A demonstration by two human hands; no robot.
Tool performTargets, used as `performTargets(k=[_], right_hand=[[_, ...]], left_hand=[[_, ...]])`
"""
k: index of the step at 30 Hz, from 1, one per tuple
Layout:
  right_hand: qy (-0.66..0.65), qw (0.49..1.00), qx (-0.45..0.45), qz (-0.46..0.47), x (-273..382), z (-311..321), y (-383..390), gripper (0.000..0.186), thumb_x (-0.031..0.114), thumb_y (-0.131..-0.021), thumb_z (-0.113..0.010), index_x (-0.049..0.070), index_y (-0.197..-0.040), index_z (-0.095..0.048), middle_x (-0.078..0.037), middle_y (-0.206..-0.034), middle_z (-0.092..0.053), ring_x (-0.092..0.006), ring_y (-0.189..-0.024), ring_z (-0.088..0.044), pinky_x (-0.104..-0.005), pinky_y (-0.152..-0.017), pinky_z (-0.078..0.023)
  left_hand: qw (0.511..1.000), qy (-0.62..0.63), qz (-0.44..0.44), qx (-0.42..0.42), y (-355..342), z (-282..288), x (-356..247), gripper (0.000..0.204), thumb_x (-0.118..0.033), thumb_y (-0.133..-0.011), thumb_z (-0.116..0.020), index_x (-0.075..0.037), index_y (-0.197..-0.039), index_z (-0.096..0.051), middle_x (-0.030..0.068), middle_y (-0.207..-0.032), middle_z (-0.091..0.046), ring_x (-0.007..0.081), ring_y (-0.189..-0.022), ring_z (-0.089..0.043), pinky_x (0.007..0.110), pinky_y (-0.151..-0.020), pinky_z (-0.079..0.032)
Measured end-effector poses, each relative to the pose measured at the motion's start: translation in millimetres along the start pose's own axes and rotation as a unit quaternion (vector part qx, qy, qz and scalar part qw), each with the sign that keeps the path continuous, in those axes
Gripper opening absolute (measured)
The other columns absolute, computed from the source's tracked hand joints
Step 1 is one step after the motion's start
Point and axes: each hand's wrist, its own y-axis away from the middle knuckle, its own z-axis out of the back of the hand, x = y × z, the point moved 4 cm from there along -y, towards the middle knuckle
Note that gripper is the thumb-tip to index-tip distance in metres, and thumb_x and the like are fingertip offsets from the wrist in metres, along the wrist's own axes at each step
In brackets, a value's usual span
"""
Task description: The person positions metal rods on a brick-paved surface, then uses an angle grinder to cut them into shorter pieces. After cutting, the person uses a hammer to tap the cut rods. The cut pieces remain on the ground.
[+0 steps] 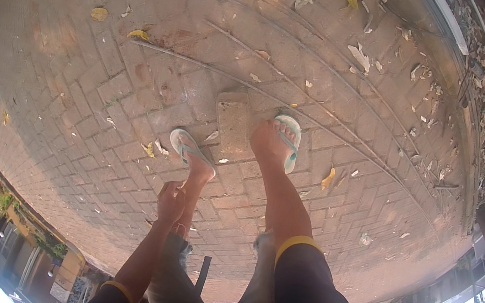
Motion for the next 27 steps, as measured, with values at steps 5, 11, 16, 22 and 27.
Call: performTargets(k=[5,11,16,22,27], right_hand=[[0.134,0.981,-0.053,0.131,-60,66,-53,0.03,0.014,-0.08,-0.065,0.011,-0.11,-0.063,-0.01,-0.113,-0.06,-0.0287,-0.108,-0.059,-0.0449,-0.085,-0.05],[0.074,0.976,-0.115,0.168,-107,24,-90,0.03,0.021,-0.075,-0.073,0.013,-0.103,-0.064,-0.007,-0.107,-0.06,-0.0287,-0.111,-0.056,-0.0446,-0.089,-0.047],[0.008,0.971,-0.137,0.195,-135,-6,-98,0.025,0.021,-0.074,-0.074,0.013,-0.095,-0.065,-0.007,-0.102,-0.06,-0.028,-0.096,-0.061,-0.0442,-0.083,-0.046],[-0.064,0.937,-0.245,0.241,-154,5,-97,0.029,0.015,-0.073,-0.073,0.012,-0.1,-0.064,-0.009,-0.101,-0.06,-0.032,-0.098,-0.059,-0.0454,-0.082,-0.047],[0.011,0.956,-0.276,0.097,-209,2,-91,0.031,0.008,-0.071,-0.07,0.007,-0.101,-0.062,-0.013,-0.104,-0.059,-0.0361,-0.106,-0.054,-0.0457,-0.088,-0.046]], left_hand=[[0.987,-0.095,-0.125,-0.047,-180,-21,-29,0.021,-0.007,-0.083,-0.056,-0.005,-0.102,-0.063,0.0148,-0.106,-0.059,0.0377,-0.096,-0.06,0.045,-0.083,-0.05],[0.893,-0.345,-0.259,-0.124,-358,-33,-55,0.028,-0.005,-0.079,-0.062,-0.012,-0.106,-0.062,0.0073,-0.111,-0.058,0.0272,-0.109,-0.056,0.04,-0.087,-0.049],[0.879,-0.336,-0.329,-0.07,-401,-22,-42,0.036,-0.005,-0.074,-0.067,-0.012,-0.109,-0.061,0.0093,-0.116,-0.058,0.032,-0.111,-0.055,0.044,-0.092,-0.047],[0.838,-0.387,-0.369,-0.11,-416,-8,-44,0.033,-0.008,-0.072,-0.07,-0.014,-0.104,-0.063,0.0071,-0.113,-0.059,0.0284,-0.113,-0.054,0.041,-0.093,-0.048],[0.842,-0.44,-0.285,-0.126,-420,-16,-18,0.035,-0.016,-0.069,-0.076,-0.015,-0.103,-0.066,0.0064,-0.111,-0.06,0.0247,-0.116,-0.054,0.04,-0.095,-0.047]])
